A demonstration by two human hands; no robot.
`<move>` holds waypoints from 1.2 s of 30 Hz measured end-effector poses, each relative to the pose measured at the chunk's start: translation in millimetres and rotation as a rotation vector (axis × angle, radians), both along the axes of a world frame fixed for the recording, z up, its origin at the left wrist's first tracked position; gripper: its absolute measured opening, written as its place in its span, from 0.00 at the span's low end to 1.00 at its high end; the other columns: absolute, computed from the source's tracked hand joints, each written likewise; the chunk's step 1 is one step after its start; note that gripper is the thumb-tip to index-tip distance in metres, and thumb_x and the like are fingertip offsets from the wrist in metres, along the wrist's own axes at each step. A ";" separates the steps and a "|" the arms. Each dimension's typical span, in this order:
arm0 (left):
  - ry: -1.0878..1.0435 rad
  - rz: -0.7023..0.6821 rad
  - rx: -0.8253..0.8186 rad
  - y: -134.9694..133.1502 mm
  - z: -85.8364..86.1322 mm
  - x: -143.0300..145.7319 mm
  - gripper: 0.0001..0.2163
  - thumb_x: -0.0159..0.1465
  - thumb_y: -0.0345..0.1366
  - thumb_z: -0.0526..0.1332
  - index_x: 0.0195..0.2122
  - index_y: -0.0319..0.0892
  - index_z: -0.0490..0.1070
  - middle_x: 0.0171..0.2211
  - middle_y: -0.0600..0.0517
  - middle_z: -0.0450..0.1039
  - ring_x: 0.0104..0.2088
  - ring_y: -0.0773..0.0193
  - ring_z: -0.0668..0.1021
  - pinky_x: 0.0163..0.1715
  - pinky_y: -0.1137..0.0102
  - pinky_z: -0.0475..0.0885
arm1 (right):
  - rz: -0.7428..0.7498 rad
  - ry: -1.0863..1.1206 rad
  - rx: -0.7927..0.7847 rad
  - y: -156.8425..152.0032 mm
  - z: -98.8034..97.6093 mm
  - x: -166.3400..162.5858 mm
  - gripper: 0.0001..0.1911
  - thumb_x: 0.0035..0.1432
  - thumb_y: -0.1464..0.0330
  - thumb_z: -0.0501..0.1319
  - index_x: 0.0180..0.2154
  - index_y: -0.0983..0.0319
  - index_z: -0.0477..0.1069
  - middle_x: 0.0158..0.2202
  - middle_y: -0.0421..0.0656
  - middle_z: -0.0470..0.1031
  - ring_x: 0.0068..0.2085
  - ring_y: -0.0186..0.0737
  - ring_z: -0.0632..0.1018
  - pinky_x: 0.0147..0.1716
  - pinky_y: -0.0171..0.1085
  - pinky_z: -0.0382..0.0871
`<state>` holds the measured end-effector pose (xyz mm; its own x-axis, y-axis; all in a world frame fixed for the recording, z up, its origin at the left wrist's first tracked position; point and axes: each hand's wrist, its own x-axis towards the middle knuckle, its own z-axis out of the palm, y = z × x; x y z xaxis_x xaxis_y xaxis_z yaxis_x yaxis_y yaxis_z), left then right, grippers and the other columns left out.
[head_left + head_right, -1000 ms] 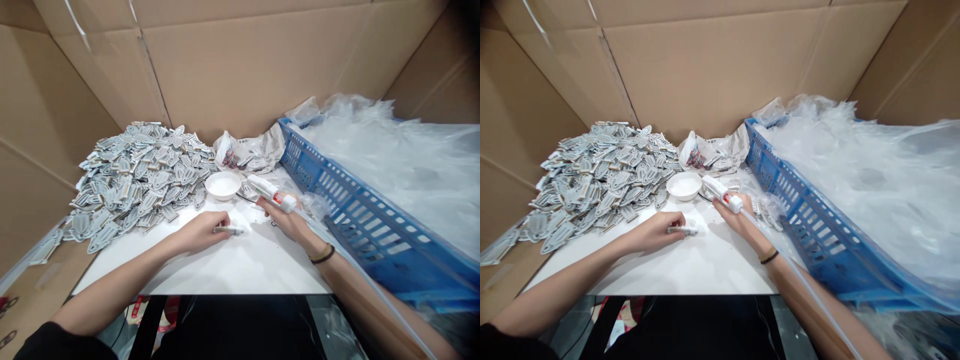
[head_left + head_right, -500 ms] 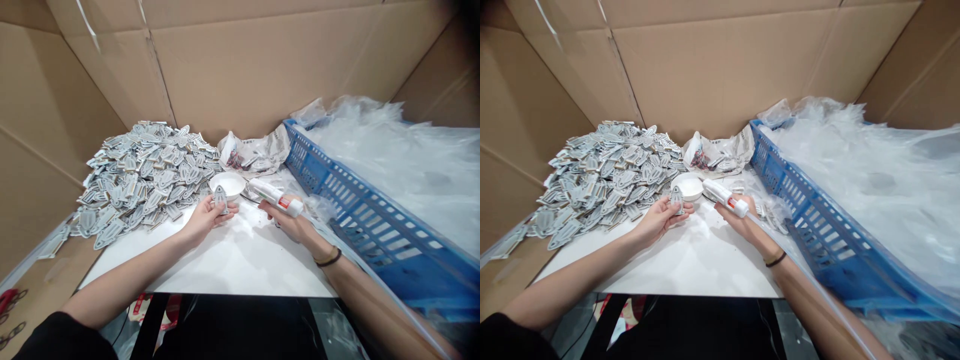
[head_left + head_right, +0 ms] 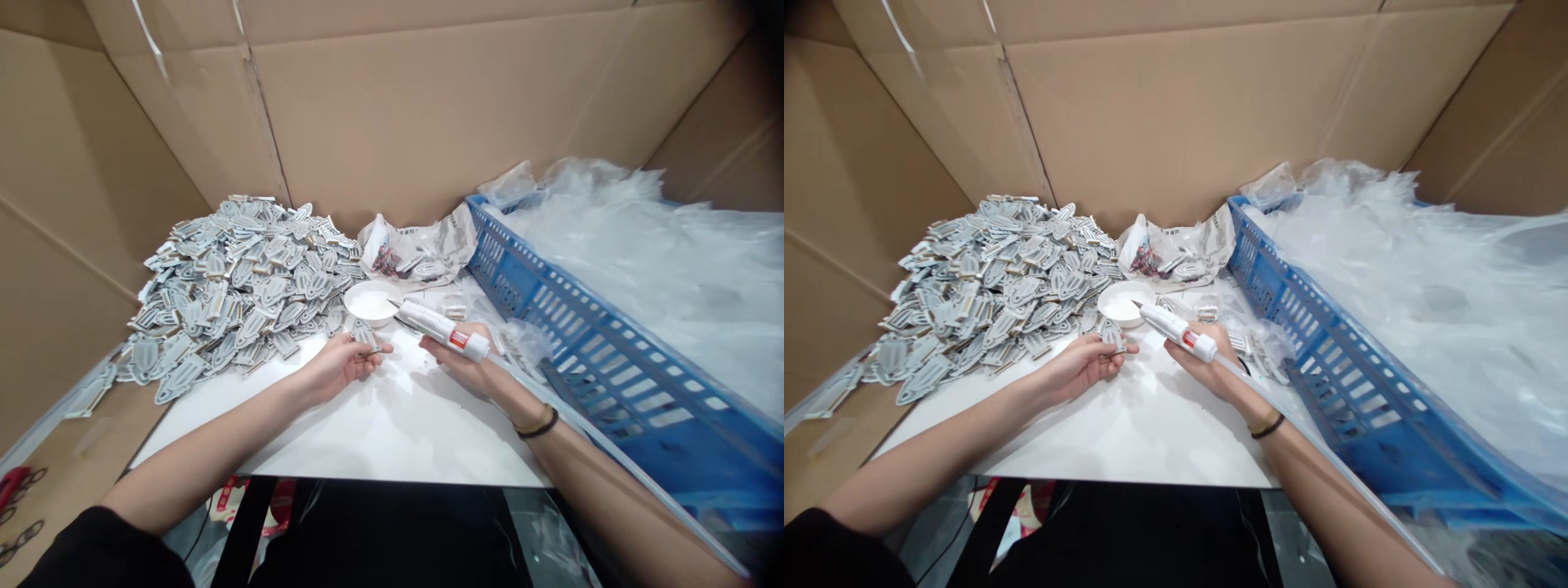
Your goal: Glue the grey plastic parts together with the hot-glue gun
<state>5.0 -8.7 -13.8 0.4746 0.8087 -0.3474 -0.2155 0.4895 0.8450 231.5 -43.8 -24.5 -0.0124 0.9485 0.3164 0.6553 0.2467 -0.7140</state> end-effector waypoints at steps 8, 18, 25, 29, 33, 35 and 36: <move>0.051 -0.020 0.014 -3.0 2.8 0.5 0.06 0.62 0.22 0.57 0.39 0.29 0.71 0.42 0.34 0.77 0.26 0.68 0.79 0.26 0.76 0.74 | 0.112 -0.112 0.038 1.1 -3.0 0.8 0.14 0.57 0.61 0.58 0.22 0.60 0.67 0.20 0.38 0.68 0.23 0.33 0.67 0.24 0.34 0.58; 0.237 -0.040 0.269 -7.5 -3.1 0.4 0.11 0.65 0.43 0.56 0.39 0.41 0.59 0.21 0.51 0.75 0.11 0.70 0.69 0.10 0.78 0.61 | 0.292 -0.172 0.110 0.1 -2.0 1.3 0.15 0.58 0.63 0.58 0.21 0.60 0.60 0.20 0.36 0.63 0.22 0.31 0.64 0.25 0.34 0.54; 0.362 0.016 0.393 -10.9 -5.3 2.2 0.07 0.65 0.41 0.51 0.37 0.44 0.56 0.11 0.62 0.61 0.07 0.73 0.56 0.09 0.80 0.51 | 0.317 -0.200 0.133 -0.6 -5.3 1.9 0.15 0.59 0.63 0.57 0.22 0.60 0.61 0.21 0.37 0.64 0.23 0.32 0.65 0.25 0.34 0.55; 0.300 -0.006 0.360 -11.5 -6.7 3.3 0.08 0.61 0.37 0.54 0.40 0.46 0.55 0.13 0.65 0.59 0.08 0.75 0.53 0.09 0.81 0.47 | 0.336 -0.180 0.124 -2.5 -4.4 1.2 0.14 0.59 0.64 0.58 0.23 0.60 0.61 0.21 0.36 0.63 0.22 0.32 0.65 0.26 0.35 0.54; 0.263 -0.063 0.388 -15.9 -2.2 4.4 0.12 0.62 0.39 0.56 0.45 0.45 0.55 0.16 0.63 0.64 0.09 0.76 0.55 0.10 0.81 0.49 | 0.359 -0.171 0.135 -3.9 -2.2 0.4 0.15 0.61 0.64 0.57 0.23 0.60 0.61 0.21 0.36 0.62 0.23 0.32 0.65 0.26 0.35 0.54; 0.243 -0.084 0.412 -17.1 -0.9 4.7 0.14 0.63 0.40 0.56 0.47 0.44 0.54 0.18 0.62 0.67 0.09 0.76 0.57 0.11 0.81 0.52 | 0.379 -0.164 0.136 -4.2 -1.4 0.1 0.14 0.61 0.64 0.56 0.23 0.60 0.61 0.22 0.36 0.63 0.23 0.32 0.65 0.27 0.35 0.55; 0.232 -0.092 0.423 -17.2 -1.0 4.6 0.15 0.63 0.41 0.56 0.48 0.44 0.54 0.18 0.61 0.68 0.09 0.76 0.58 0.11 0.81 0.53 | 0.391 -0.160 0.134 -4.3 -1.2 -0.1 0.14 0.61 0.64 0.56 0.24 0.60 0.62 0.22 0.36 0.63 0.23 0.32 0.65 0.27 0.35 0.55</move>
